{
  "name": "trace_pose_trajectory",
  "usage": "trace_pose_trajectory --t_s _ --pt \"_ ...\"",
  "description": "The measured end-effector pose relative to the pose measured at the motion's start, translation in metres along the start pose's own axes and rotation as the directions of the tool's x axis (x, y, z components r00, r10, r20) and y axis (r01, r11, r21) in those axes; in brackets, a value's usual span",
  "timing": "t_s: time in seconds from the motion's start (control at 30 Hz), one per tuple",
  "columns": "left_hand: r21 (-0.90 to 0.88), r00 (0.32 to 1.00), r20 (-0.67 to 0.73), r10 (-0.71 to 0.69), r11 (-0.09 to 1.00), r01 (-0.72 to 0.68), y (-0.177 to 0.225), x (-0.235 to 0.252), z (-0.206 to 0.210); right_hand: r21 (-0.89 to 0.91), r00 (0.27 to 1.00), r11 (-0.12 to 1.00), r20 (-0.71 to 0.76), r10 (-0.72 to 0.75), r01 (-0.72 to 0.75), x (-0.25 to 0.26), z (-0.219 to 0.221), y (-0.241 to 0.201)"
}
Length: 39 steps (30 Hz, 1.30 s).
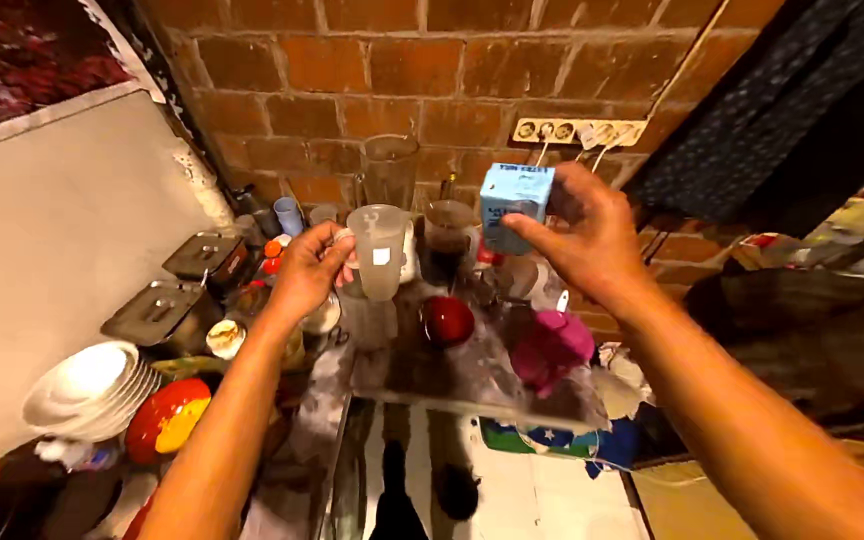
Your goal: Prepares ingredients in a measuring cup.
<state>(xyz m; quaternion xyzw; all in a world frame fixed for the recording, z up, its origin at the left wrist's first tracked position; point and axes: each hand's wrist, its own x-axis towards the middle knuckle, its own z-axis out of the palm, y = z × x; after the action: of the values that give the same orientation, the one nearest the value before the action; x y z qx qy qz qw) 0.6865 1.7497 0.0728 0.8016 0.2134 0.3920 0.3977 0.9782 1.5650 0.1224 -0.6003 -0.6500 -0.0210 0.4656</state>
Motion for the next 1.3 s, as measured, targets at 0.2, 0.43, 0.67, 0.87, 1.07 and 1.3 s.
trace_pose_trajectory --t_s 0.2,0.43,0.67,0.87,1.07,1.3 --pt "-0.079 0.996 0.081 0.03 0.997 -0.023 -0.055 0.133 -0.031 -0.124 0.995 0.991 0.096 -0.032 0.044 0.148 0.049 0.039" --pt "-0.149 0.987 0.16 0.023 0.989 0.001 -0.097 0.225 -0.043 -0.368 0.964 0.916 0.259 -0.063 0.159 0.256 0.094 0.067" --pt "-0.25 0.984 0.179 0.014 0.968 0.031 -0.123 0.272 -0.048 -0.486 0.91 0.811 0.393 -0.13 0.325 0.312 0.113 0.085" --pt "-0.233 0.985 0.171 0.022 0.972 0.019 -0.132 0.287 -0.049 -0.533 0.864 0.724 0.473 -0.175 0.438 0.33 0.115 0.095" --pt "-0.255 0.983 0.184 0.029 0.967 0.019 -0.135 0.289 -0.051 -0.532 0.835 0.681 0.503 -0.224 0.503 0.335 0.115 0.097" --pt "-0.25 0.986 0.167 -0.009 0.967 0.052 -0.127 0.291 -0.049 -0.55 0.8 0.614 0.544 -0.252 0.567 0.337 0.109 0.089"
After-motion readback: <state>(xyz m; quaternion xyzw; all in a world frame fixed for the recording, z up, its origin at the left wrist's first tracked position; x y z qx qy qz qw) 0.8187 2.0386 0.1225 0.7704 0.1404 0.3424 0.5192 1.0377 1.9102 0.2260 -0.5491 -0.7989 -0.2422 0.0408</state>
